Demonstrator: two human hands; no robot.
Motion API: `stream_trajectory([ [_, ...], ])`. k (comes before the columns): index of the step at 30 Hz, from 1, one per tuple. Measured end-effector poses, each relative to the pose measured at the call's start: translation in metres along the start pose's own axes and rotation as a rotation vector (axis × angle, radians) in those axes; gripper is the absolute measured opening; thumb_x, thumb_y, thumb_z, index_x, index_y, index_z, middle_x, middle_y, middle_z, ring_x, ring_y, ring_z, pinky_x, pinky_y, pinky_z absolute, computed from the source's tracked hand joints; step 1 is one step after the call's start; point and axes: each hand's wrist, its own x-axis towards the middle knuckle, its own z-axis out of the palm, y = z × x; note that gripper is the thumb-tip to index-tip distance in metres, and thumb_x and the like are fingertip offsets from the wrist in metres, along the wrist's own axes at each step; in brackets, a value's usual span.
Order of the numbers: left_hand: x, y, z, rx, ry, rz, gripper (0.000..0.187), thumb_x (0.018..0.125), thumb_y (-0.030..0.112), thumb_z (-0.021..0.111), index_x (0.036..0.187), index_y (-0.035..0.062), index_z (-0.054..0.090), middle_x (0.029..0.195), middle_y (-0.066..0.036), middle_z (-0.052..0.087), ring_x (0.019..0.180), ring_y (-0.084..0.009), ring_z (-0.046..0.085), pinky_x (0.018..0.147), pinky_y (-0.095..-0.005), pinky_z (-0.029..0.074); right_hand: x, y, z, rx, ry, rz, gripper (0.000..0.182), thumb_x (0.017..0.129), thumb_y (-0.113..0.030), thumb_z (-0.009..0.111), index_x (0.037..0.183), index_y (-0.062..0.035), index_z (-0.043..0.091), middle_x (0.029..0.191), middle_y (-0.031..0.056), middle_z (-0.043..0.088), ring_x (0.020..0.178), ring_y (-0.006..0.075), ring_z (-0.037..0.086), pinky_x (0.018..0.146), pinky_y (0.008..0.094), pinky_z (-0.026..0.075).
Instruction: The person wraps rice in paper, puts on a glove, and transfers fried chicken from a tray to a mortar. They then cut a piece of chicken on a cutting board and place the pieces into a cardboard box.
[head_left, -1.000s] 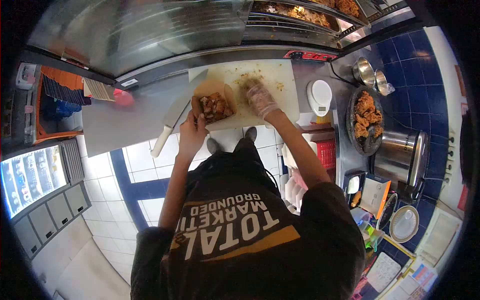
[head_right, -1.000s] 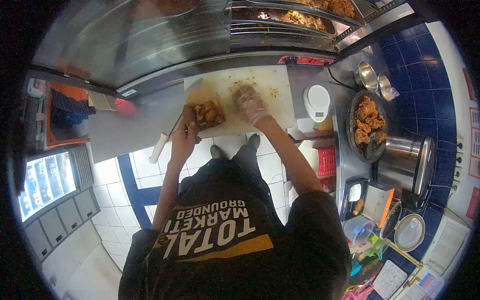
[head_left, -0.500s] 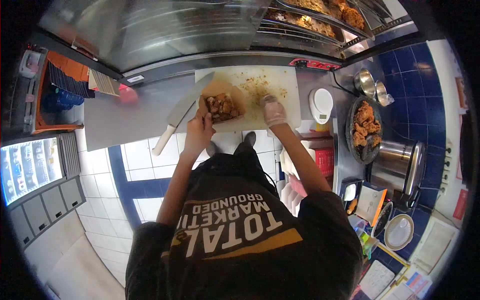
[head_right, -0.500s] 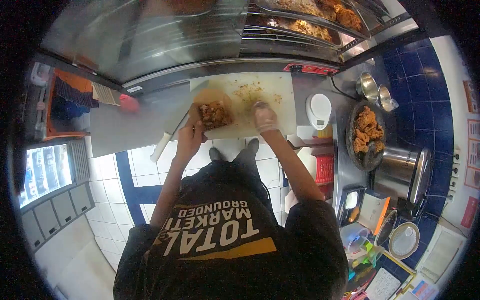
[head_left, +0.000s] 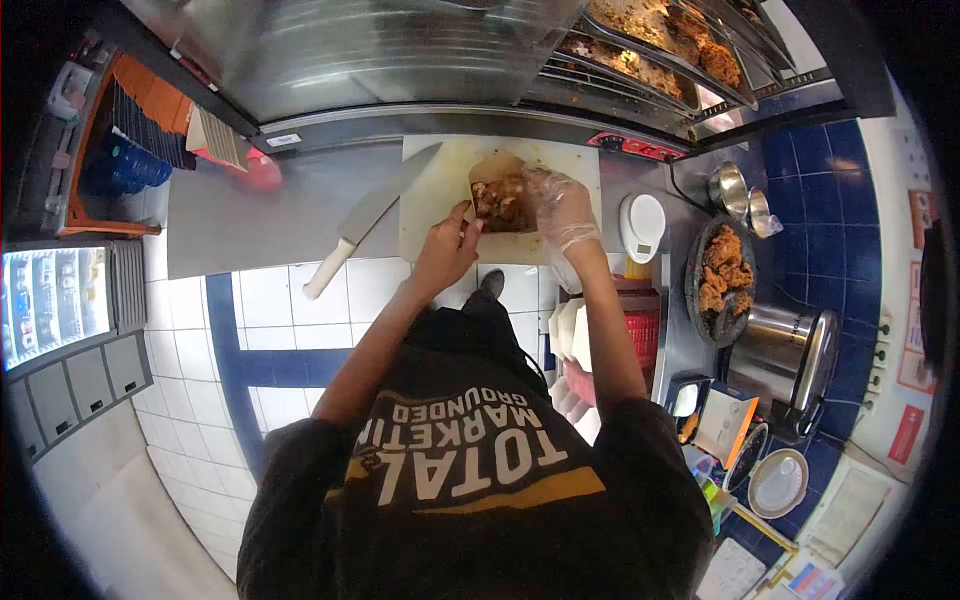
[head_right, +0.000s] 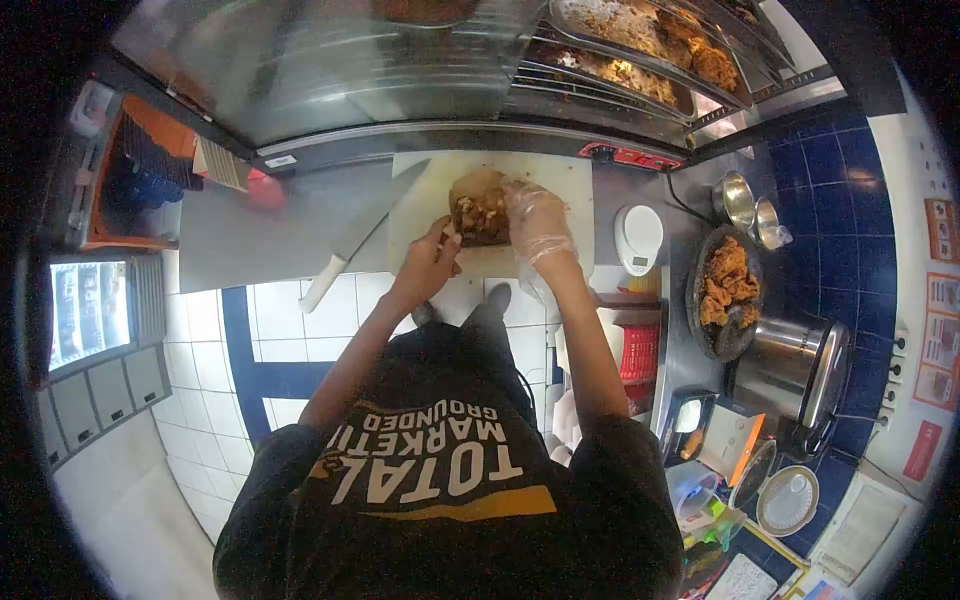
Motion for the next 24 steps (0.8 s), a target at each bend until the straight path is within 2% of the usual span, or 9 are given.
stream_trajectory([
  [4,-0.010,-0.005,-0.011,-0.037,0.020,0.036,0.038,0.098,0.018,0.048,0.130,-0.0020,0.045,0.086,-0.017,0.064,0.064,-0.0201,0.068,0.057,-0.0313,0.054,-0.006,0.010,0.012,0.082,0.057,0.065,0.015,0.082,-0.010,0.061,0.093,-0.0072,0.071,0.089,0.0171,0.068,0.090,0.0357,0.064,0.079,0.0427,0.052],
  [8,-0.017,-0.008,-0.019,-0.066,0.082,0.009,0.034,0.098,0.017,0.049,0.127,-0.0018,0.049,0.085,-0.016,0.065,0.063,-0.0193,0.068,0.058,-0.0302,0.054,-0.003,-0.003,0.007,-0.028,0.010,0.117,0.017,0.086,-0.015,0.059,0.093,-0.0071,0.071,0.084,0.0170,0.068,0.089,0.0358,0.064,0.079,0.0417,0.052],
  [11,-0.020,-0.014,-0.023,-0.009,0.107,0.067,0.031,0.096,0.014,0.050,0.124,-0.0001,0.053,0.086,-0.014,0.066,0.066,-0.0181,0.067,0.059,-0.0293,0.054,0.000,-0.012,0.000,-0.262,-0.185,0.085,0.022,0.091,-0.022,0.055,0.094,-0.0071,0.071,0.087,0.0203,0.067,0.087,0.0353,0.064,0.079,0.0394,0.052],
  [14,-0.020,-0.003,-0.024,-0.055,0.182,0.122,0.029,0.094,0.011,0.053,0.122,0.0027,0.055,0.087,-0.010,0.067,0.073,-0.0166,0.068,0.060,-0.0290,0.054,-0.010,-0.020,-0.008,-0.061,-0.118,0.162,0.037,0.097,-0.036,0.050,0.100,-0.0045,0.069,0.094,0.0195,0.068,0.089,0.0311,0.066,0.082,0.0366,0.051],
  [16,-0.020,0.015,-0.026,-0.069,0.220,0.207,0.032,0.092,0.008,0.057,0.123,0.0049,0.056,0.090,-0.008,0.068,0.084,-0.0162,0.067,0.067,-0.0296,0.054,-0.021,-0.010,-0.001,0.899,-0.130,0.440,0.047,0.098,-0.042,0.049,0.109,-0.0001,0.065,0.104,0.0181,0.068,0.098,0.0281,0.066,0.088,0.0371,0.050],
  [17,-0.019,0.028,-0.026,-0.068,0.226,0.207,0.032,0.092,0.008,0.057,0.123,0.0049,0.056,0.090,-0.008,0.068,0.084,-0.0162,0.067,0.067,-0.0296,0.054,-0.024,-0.021,-0.007,0.900,-0.133,0.435,0.047,0.098,-0.042,0.049,0.109,-0.0001,0.065,0.104,0.0181,0.068,0.098,0.0281,0.066,0.088,0.0371,0.050],
  [19,-0.015,0.049,-0.025,-0.234,0.256,0.407,0.029,0.087,0.007,0.062,0.116,0.0027,0.060,0.093,-0.013,0.067,0.088,-0.0207,0.066,0.073,-0.0301,0.054,-0.031,-0.047,-0.025,1.313,-0.178,0.634,0.054,0.097,-0.045,0.049,0.117,0.0046,0.059,0.114,0.0178,0.064,0.106,0.0273,0.063,0.092,0.0379,0.049],
  [23,-0.006,0.046,-0.035,-0.123,0.162,0.484,0.025,0.086,0.007,0.064,0.111,0.0032,0.063,0.093,-0.011,0.067,0.090,-0.0173,0.064,0.076,-0.0284,0.052,-0.037,-0.079,-0.040,1.400,-0.342,0.735,0.049,0.096,-0.036,0.054,0.122,0.0053,0.056,0.122,0.0212,0.059,0.108,0.0292,0.062,0.095,0.0378,0.048],
  [24,-0.007,0.040,-0.042,-0.203,-0.010,0.360,0.019,0.086,0.004,0.064,0.105,0.0027,0.065,0.090,-0.008,0.067,0.088,-0.0150,0.063,0.078,-0.0273,0.050,-0.038,-0.083,-0.040,1.431,-0.416,0.786,0.047,0.097,-0.034,0.055,0.123,0.0051,0.055,0.124,0.0210,0.058,0.109,0.0290,0.061,0.097,0.0379,0.047],
])
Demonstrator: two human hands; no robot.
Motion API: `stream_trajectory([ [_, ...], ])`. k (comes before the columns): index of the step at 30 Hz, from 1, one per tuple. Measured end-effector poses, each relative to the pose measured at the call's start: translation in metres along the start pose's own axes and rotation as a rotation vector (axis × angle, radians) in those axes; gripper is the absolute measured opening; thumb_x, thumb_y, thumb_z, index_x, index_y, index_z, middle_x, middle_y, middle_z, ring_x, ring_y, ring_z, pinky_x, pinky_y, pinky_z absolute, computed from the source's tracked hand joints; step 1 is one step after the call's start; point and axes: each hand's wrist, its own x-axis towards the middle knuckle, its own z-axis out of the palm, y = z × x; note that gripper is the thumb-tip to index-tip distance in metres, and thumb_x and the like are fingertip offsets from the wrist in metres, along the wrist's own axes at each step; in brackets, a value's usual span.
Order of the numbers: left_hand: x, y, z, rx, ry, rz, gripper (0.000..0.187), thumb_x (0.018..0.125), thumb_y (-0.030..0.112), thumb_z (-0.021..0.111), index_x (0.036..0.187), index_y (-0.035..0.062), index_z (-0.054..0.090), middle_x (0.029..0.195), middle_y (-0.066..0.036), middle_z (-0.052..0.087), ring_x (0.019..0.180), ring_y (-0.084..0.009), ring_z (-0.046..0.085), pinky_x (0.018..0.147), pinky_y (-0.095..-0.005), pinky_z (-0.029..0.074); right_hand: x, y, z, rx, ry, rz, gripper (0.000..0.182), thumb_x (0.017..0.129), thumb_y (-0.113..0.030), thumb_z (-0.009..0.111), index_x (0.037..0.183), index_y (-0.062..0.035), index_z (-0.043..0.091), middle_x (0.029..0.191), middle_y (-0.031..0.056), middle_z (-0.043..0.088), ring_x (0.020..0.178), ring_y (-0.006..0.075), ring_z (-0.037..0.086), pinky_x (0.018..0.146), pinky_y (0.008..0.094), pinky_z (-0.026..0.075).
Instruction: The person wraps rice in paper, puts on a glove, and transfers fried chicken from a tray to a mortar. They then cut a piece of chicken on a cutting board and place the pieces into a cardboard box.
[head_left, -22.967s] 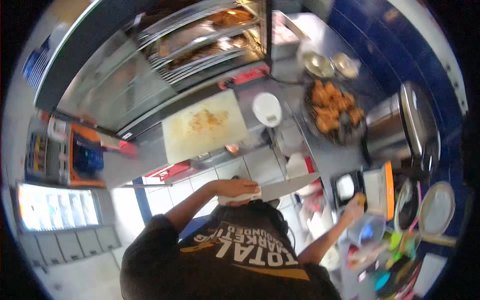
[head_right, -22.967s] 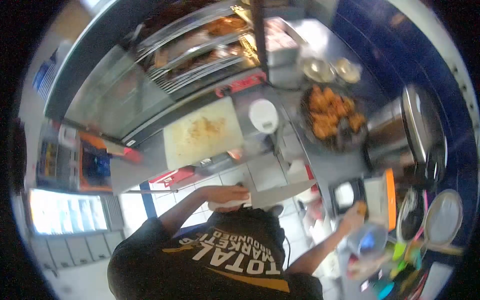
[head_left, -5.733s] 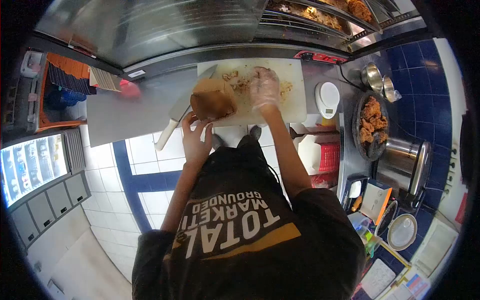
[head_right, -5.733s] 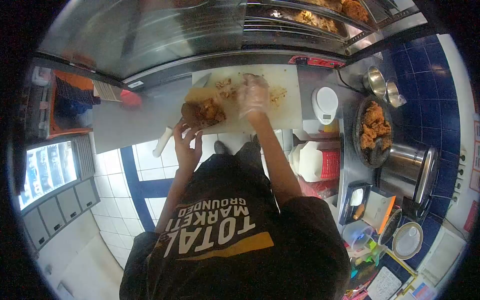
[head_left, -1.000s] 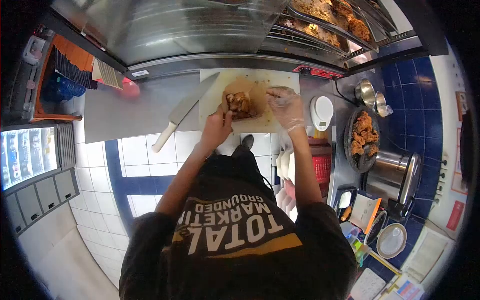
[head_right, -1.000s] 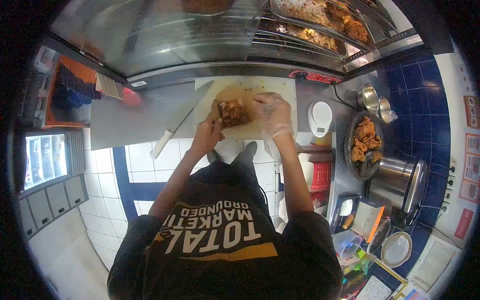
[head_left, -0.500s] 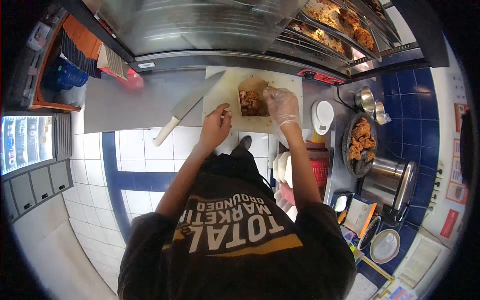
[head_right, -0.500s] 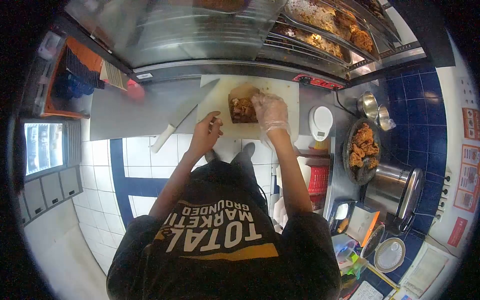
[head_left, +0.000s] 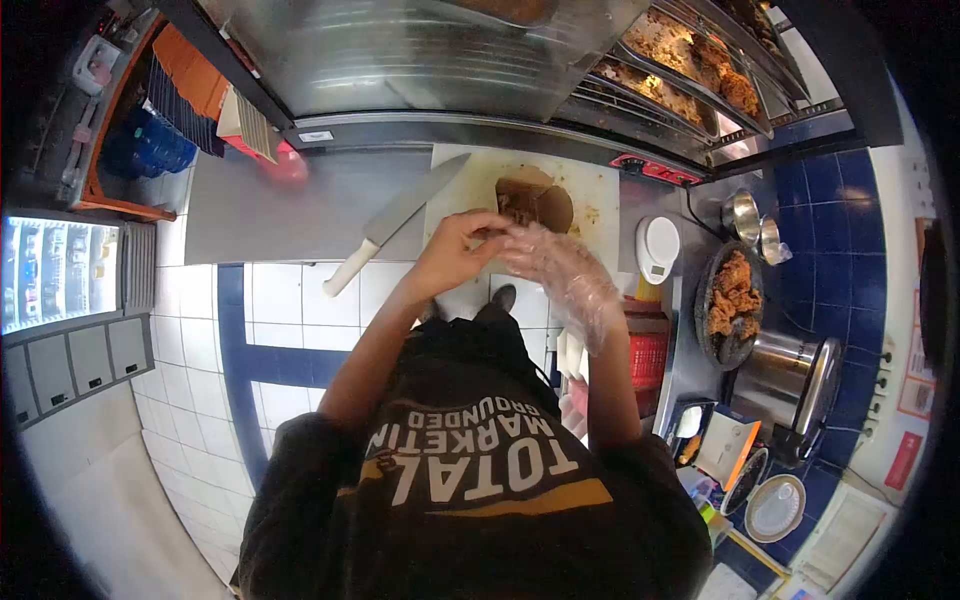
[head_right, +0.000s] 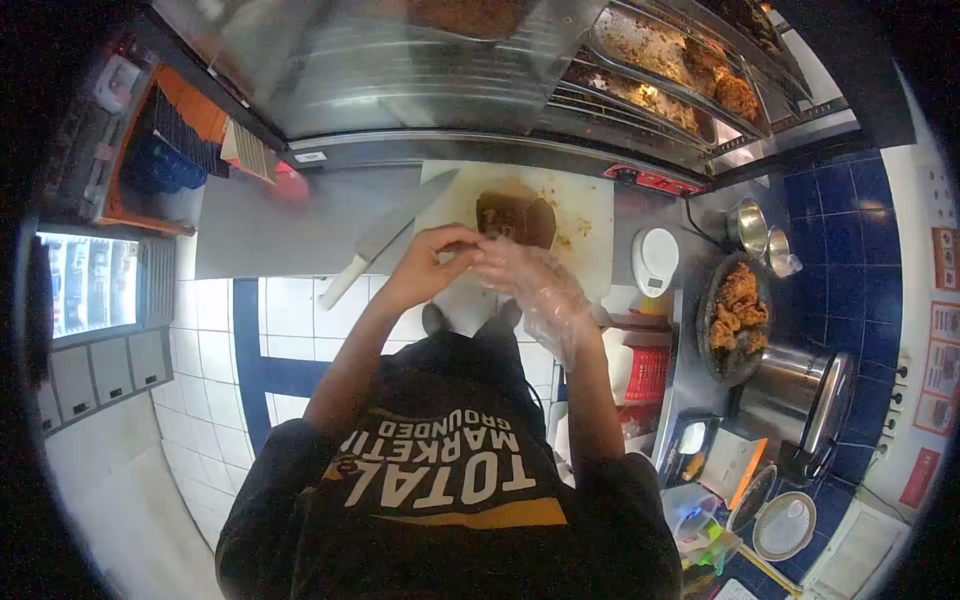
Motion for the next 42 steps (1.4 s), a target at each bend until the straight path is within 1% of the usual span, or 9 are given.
stream_trajectory([
  [4,-0.010,-0.010,-0.035,0.122,-0.152,-0.272,0.005,0.086,0.001,0.064,0.090,-0.0002,0.066,0.085,-0.003,0.065,0.081,-0.0096,0.058,0.075,-0.0249,0.047,0.001,0.020,0.001,0.047,-0.177,0.058,0.046,0.099,-0.025,0.049,0.134,0.0034,0.046,0.131,0.0189,0.054,0.122,0.0288,0.053,0.103,0.0396,0.043],
  [13,-0.019,-0.066,-0.082,0.260,0.043,-0.209,0.012,0.089,0.010,0.065,0.085,-0.0020,0.066,0.076,-0.004,0.062,0.068,-0.0093,0.054,0.066,-0.0241,0.046,0.006,0.090,-0.037,0.210,-0.261,0.007,0.052,0.103,-0.033,0.038,0.142,0.0020,0.034,0.142,0.0171,0.044,0.129,0.0300,0.045,0.105,0.0438,0.041],
  [17,-0.044,-0.054,-0.106,0.680,0.026,-0.227,0.024,0.086,0.016,0.068,0.103,-0.0012,0.063,0.096,-0.015,0.061,0.077,-0.0213,0.060,0.067,-0.0319,0.049,0.032,0.125,-0.043,0.425,-0.197,-0.028,0.053,0.102,-0.037,0.038,0.142,-0.0026,0.035,0.140,0.0161,0.044,0.127,0.0302,0.047,0.100,0.0460,0.045],
  [19,-0.074,-0.079,-0.137,1.438,-0.114,0.027,0.042,0.081,0.021,0.071,0.115,0.0000,0.056,0.100,-0.019,0.059,0.089,-0.0313,0.060,0.076,-0.0417,0.050,0.044,0.133,-0.031,0.456,-0.164,-0.013,0.052,0.102,-0.037,0.039,0.143,-0.0062,0.036,0.138,0.0153,0.046,0.125,0.0287,0.048,0.098,0.0450,0.046],
  [21,-0.081,-0.075,-0.143,1.338,-0.246,-0.367,0.050,0.077,0.024,0.072,0.116,0.0007,0.051,0.102,-0.021,0.059,0.099,-0.0375,0.058,0.083,-0.0483,0.048,0.053,0.143,-0.019,0.589,-0.091,0.068,0.054,0.101,-0.042,0.038,0.144,-0.0095,0.034,0.140,0.0163,0.043,0.124,0.0321,0.048,0.098,0.0499,0.045],
  [30,-0.061,-0.047,-0.115,0.948,-0.387,-0.371,0.038,0.075,0.030,0.073,0.096,-0.0003,0.062,0.096,-0.024,0.063,0.096,-0.0406,0.059,0.087,-0.0478,0.046,0.141,0.153,0.047,0.514,0.097,-0.007,0.047,0.099,-0.037,0.044,0.136,-0.0072,0.043,0.133,0.0136,0.050,0.118,0.0286,0.051,0.098,0.0437,0.045],
  [37,-0.060,-0.072,-0.092,1.032,-0.208,-0.392,0.044,0.075,0.023,0.072,0.110,-0.0004,0.056,0.103,-0.021,0.061,0.099,-0.0407,0.060,0.086,-0.0475,0.051,0.117,0.154,0.024,0.364,0.130,-0.108,0.039,0.099,-0.024,0.047,0.129,0.0013,0.048,0.123,0.0127,0.056,0.104,0.0243,0.058,0.098,0.0391,0.046],
  [39,-0.045,-0.055,-0.112,0.936,0.048,-0.155,0.046,0.079,0.020,0.070,0.116,-0.0014,0.054,0.110,-0.022,0.059,0.106,-0.0408,0.057,0.091,-0.0466,0.048,0.065,0.125,0.016,-0.020,0.047,-0.158,0.030,0.096,-0.016,0.051,0.121,0.0024,0.054,0.115,0.0134,0.060,0.091,0.0226,0.062,0.087,0.0366,0.051],
  [42,0.015,0.006,-0.160,0.963,0.695,0.105,0.053,0.082,0.013,0.065,0.128,-0.0054,0.046,0.126,-0.027,0.051,0.121,-0.0412,0.046,0.103,-0.0475,0.035,0.014,0.085,-0.008,-0.651,0.431,-0.508,0.027,0.091,-0.014,0.060,0.113,0.0020,0.058,0.099,0.0149,0.064,0.083,0.0226,0.064,0.073,0.0338,0.054],
])
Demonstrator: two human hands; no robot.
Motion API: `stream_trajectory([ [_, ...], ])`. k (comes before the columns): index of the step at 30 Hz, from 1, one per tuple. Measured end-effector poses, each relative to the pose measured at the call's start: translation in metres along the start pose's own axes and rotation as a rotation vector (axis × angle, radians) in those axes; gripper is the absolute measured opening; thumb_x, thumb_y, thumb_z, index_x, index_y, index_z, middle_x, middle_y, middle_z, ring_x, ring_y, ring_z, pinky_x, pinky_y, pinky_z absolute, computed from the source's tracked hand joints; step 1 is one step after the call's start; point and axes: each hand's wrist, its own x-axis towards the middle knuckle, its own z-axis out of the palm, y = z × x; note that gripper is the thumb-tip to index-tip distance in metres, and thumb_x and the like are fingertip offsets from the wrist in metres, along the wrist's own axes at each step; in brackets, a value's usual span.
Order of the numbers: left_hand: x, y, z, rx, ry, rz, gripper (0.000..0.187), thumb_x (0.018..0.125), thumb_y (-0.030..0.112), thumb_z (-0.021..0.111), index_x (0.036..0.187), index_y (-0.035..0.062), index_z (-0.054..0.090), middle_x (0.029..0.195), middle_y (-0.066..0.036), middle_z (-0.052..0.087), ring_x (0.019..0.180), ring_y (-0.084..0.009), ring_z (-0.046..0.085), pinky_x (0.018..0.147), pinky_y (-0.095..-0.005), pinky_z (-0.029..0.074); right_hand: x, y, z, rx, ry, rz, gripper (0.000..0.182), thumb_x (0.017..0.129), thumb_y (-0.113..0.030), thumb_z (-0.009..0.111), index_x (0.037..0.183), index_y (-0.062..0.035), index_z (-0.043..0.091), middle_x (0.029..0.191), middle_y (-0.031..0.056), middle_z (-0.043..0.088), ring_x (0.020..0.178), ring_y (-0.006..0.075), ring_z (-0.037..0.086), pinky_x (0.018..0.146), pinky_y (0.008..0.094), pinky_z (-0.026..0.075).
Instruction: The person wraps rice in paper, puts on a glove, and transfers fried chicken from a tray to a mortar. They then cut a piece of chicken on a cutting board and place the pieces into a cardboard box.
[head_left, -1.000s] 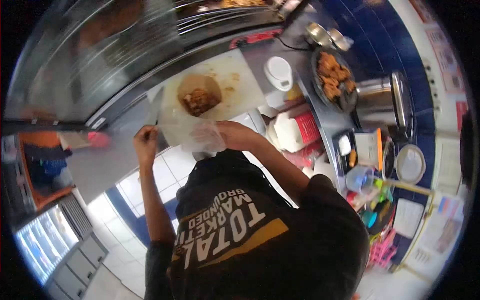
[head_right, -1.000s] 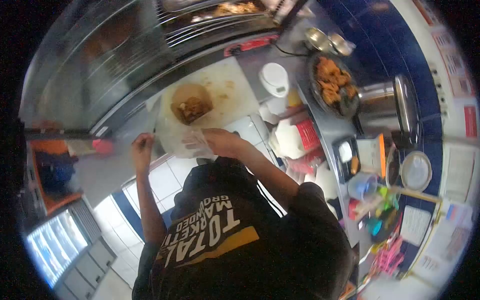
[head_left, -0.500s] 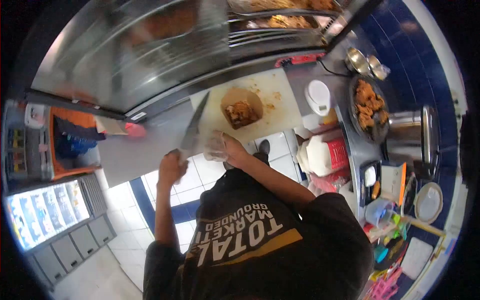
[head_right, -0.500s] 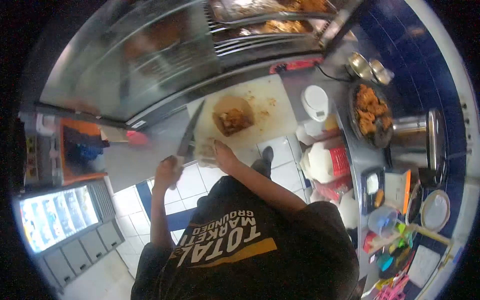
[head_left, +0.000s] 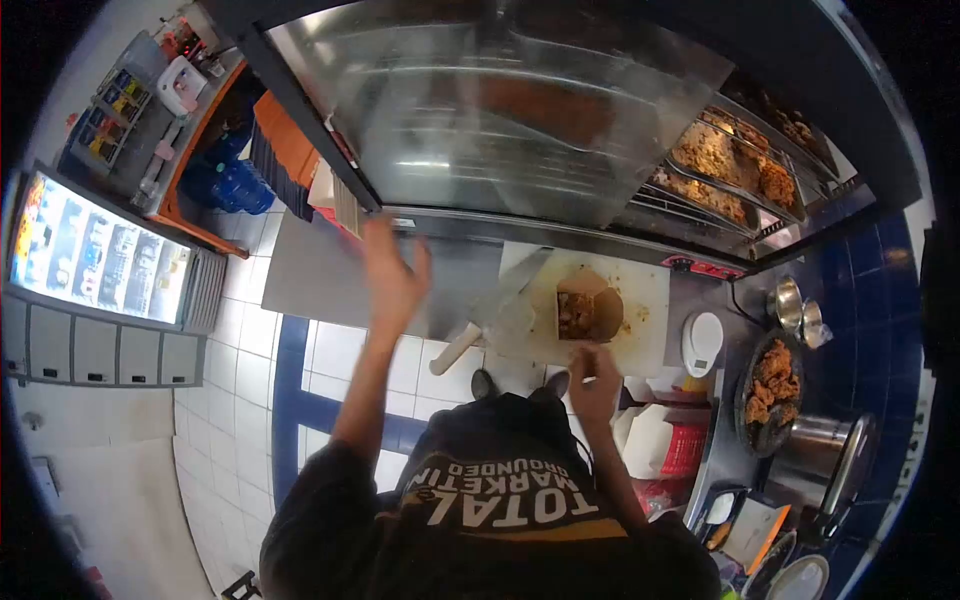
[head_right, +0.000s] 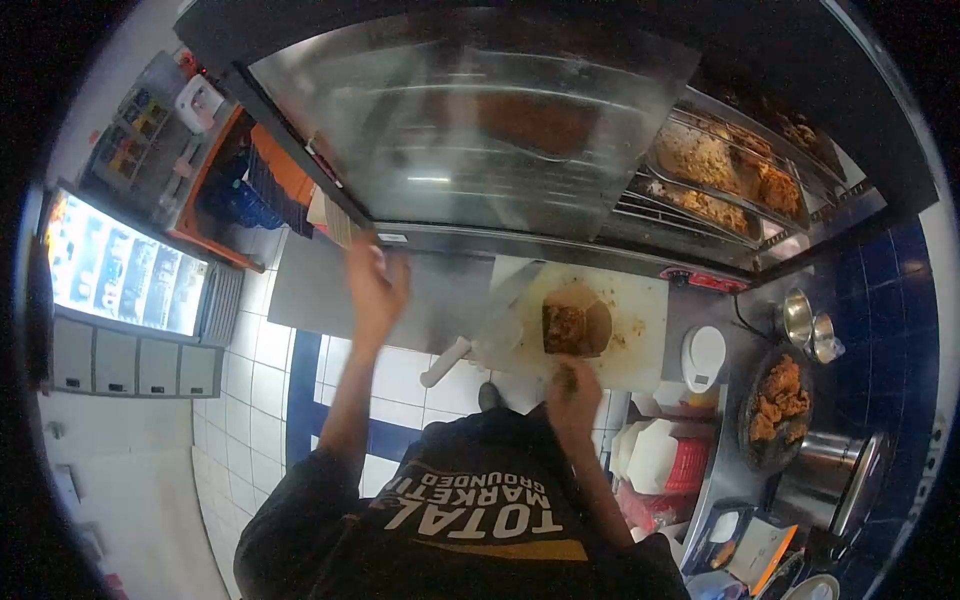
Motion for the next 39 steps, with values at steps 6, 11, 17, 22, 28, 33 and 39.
stream_trajectory([
  [6,0.105,0.013,-0.016,0.040,0.361,0.114,0.055,0.083,0.003,0.059,0.134,-0.0068,0.039,0.128,-0.029,0.048,0.123,-0.0411,0.045,0.104,-0.0426,0.035,0.053,0.020,-0.037,-0.555,0.468,-0.254,0.035,0.088,-0.025,0.062,0.113,-0.0006,0.060,0.097,0.0212,0.065,0.080,0.0377,0.065,0.071,0.0442,0.052],
  [11,0.104,0.018,-0.011,-0.236,0.298,0.039,0.047,0.085,-0.002,0.054,0.131,-0.0073,0.043,0.125,-0.023,0.054,0.116,-0.0319,0.054,0.100,-0.0377,0.040,0.076,0.034,-0.043,-0.466,0.141,0.011,0.029,0.090,-0.024,0.058,0.102,0.0018,0.062,0.085,0.0255,0.065,0.079,0.0450,0.062,0.072,0.0472,0.050],
  [17,0.081,0.091,0.016,-0.393,0.144,0.076,0.039,0.089,-0.002,0.052,0.128,-0.0042,0.048,0.118,-0.018,0.059,0.110,-0.0253,0.058,0.096,-0.0329,0.044,0.087,0.070,-0.041,-0.386,0.087,-0.084,0.025,0.090,-0.018,0.054,0.100,0.0025,0.063,0.086,0.0280,0.064,0.083,0.0456,0.061,0.075,0.0507,0.049],
  [22,0.069,0.146,0.053,-0.531,-0.003,0.085,0.035,0.089,-0.001,0.052,0.124,-0.0053,0.052,0.115,-0.017,0.059,0.106,-0.0237,0.060,0.094,-0.0330,0.046,0.069,0.074,-0.076,-0.312,0.171,-0.030,0.026,0.092,-0.017,0.050,0.101,0.0018,0.064,0.087,0.0284,0.063,0.084,0.0456,0.061,0.075,0.0501,0.049],
  [28,0.054,0.185,0.091,-0.413,-0.024,0.296,0.041,0.089,0.000,0.052,0.130,-0.0054,0.049,0.122,-0.020,0.060,0.112,-0.0279,0.059,0.098,-0.0353,0.044,0.008,0.063,-0.135,-0.163,0.328,0.135,0.027,0.091,-0.016,0.049,0.108,-0.0008,0.064,0.089,0.0273,0.064,0.084,0.0447,0.062,0.075,0.0489,0.049],
  [33,0.048,0.204,0.122,-0.471,-0.059,0.404,0.044,0.094,0.011,0.056,0.134,-0.0044,0.047,0.127,-0.022,0.057,0.117,-0.0298,0.057,0.099,-0.0388,0.046,-0.069,0.071,-0.155,-0.149,0.600,0.335,0.027,0.090,-0.014,0.051,0.110,-0.0015,0.064,0.092,0.0268,0.064,0.083,0.0442,0.063,0.074,0.0474,0.049],
  [39,0.035,0.231,0.150,-0.592,-0.174,0.512,0.054,0.094,0.020,0.058,0.139,-0.0045,0.040,0.136,-0.025,0.048,0.122,-0.0339,0.051,0.102,-0.0422,0.042,-0.177,0.075,-0.131,-0.106,1.011,0.508,0.025,0.092,-0.017,0.051,0.101,0.0030,0.062,0.089,0.0281,0.063,0.083,0.0427,0.063,0.073,0.0452,0.050],
])
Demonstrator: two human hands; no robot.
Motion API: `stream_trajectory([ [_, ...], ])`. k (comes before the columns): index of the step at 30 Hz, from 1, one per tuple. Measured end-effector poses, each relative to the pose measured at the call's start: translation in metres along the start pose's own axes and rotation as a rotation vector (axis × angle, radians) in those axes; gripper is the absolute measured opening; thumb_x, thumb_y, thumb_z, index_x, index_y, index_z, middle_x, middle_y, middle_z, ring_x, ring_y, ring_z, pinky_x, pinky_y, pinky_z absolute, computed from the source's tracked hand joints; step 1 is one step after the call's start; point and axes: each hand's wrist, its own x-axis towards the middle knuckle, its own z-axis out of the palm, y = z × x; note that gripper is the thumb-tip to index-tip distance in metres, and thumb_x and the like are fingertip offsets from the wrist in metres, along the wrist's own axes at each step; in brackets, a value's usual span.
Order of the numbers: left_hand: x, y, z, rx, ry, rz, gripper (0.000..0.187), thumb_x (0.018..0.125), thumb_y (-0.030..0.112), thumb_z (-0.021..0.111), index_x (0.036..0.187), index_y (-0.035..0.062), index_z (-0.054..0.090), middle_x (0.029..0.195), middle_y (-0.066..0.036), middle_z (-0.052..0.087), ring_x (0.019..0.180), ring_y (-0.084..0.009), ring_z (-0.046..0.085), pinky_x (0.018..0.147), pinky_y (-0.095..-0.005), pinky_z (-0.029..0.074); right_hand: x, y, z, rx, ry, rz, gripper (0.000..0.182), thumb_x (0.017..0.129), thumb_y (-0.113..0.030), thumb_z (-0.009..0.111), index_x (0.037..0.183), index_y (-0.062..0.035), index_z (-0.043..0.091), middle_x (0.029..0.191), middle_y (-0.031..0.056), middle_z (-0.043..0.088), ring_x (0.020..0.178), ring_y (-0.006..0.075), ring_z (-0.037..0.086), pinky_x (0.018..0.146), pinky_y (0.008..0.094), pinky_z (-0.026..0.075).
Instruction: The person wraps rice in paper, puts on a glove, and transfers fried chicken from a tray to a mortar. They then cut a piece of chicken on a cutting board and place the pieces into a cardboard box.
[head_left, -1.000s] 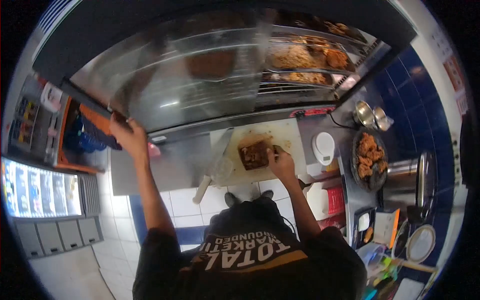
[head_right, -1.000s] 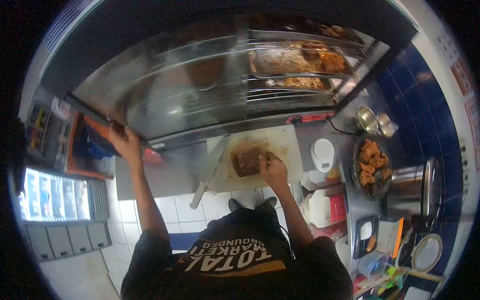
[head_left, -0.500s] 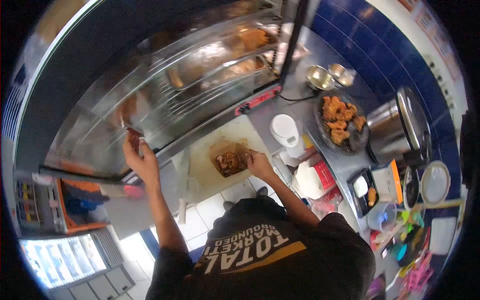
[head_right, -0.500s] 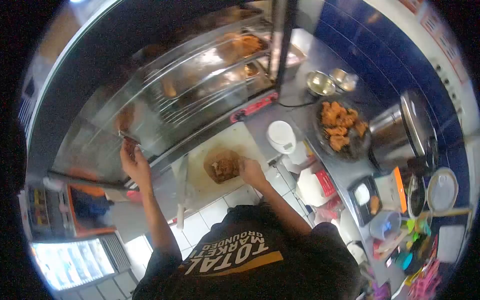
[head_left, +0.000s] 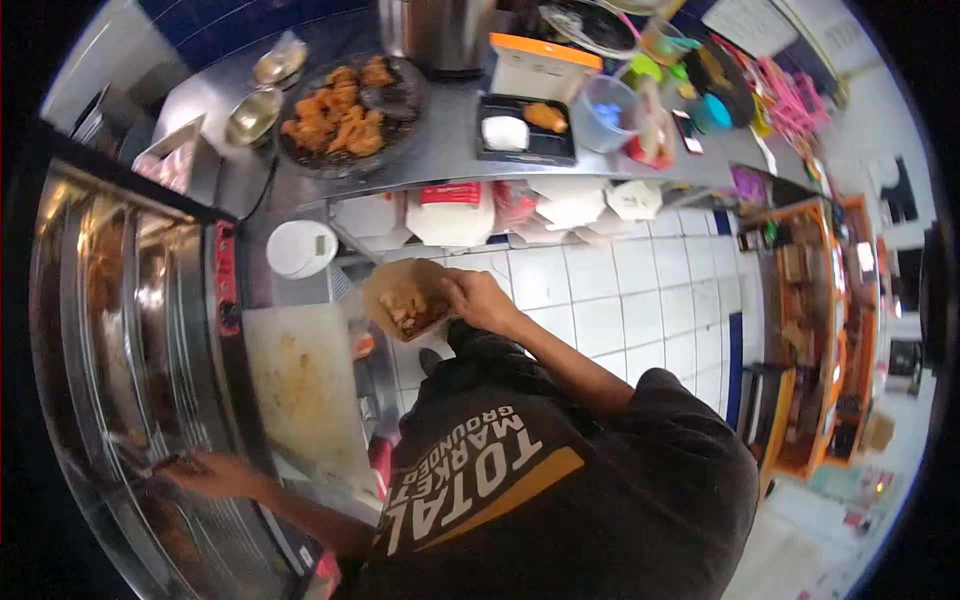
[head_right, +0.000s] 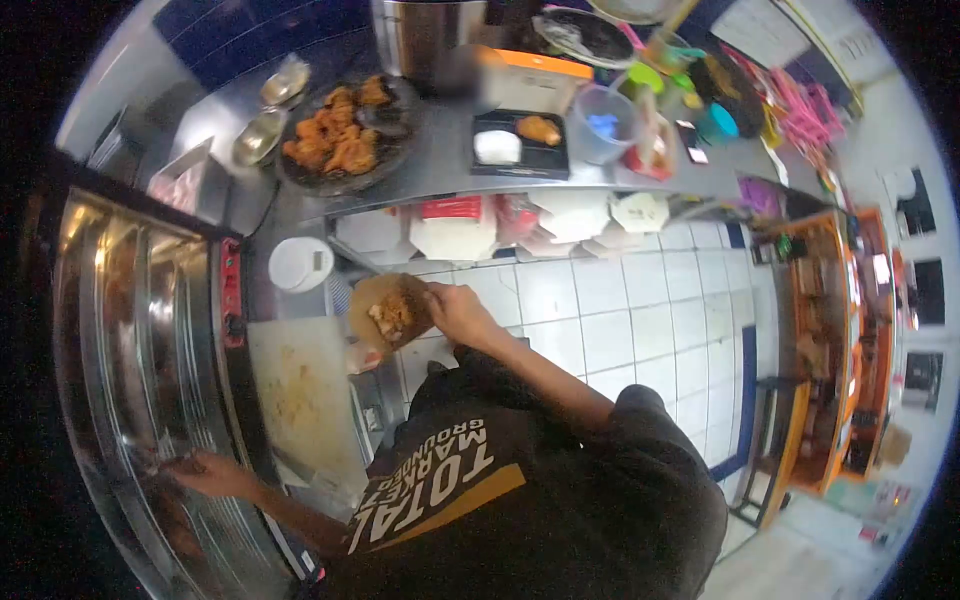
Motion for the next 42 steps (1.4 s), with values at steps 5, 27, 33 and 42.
stream_trajectory([
  [5,0.005,0.021,0.028,0.074,0.049,0.035,0.069,0.090,0.028,0.065,0.141,-0.0055,0.031,0.139,-0.025,0.042,0.125,-0.0384,0.046,0.103,-0.0453,0.039,-0.061,0.049,-0.056,-0.024,0.161,0.307,0.026,0.091,-0.018,0.050,0.104,0.0005,0.063,0.092,0.0276,0.063,0.089,0.0450,0.060,0.077,0.0479,0.049],
  [27,-0.290,0.382,0.398,-0.308,-0.926,0.094,0.042,0.085,0.025,0.062,0.113,-0.0048,0.057,0.107,-0.027,0.061,0.104,-0.0420,0.059,0.088,-0.0444,0.048,-0.293,0.247,-0.306,0.069,0.878,0.712,0.040,0.098,-0.020,0.047,0.119,0.0128,0.055,0.098,0.0253,0.066,0.079,0.0256,0.069,0.061,0.0342,0.059],
  [33,-0.281,0.385,0.447,-0.159,-1.115,0.148,0.036,0.086,0.034,0.057,0.095,0.0024,0.070,0.093,-0.024,0.067,0.094,-0.0408,0.064,0.084,-0.0457,0.049,-0.274,0.244,-0.332,0.277,0.892,0.776,0.040,0.099,-0.024,0.045,0.115,0.0110,0.056,0.097,0.0198,0.065,0.080,0.0247,0.068,0.058,0.0333,0.061],
  [42,-0.274,0.342,0.472,-0.313,-1.223,0.185,0.029,0.090,0.025,0.055,0.101,0.0020,0.069,0.089,-0.018,0.069,0.087,-0.0274,0.068,0.078,-0.0365,0.049,-0.191,0.259,-0.401,0.069,0.738,0.736,0.037,0.099,-0.024,0.047,0.111,0.0093,0.059,0.090,0.0146,0.065,0.075,0.0180,0.064,0.059,0.0332,0.059],
])
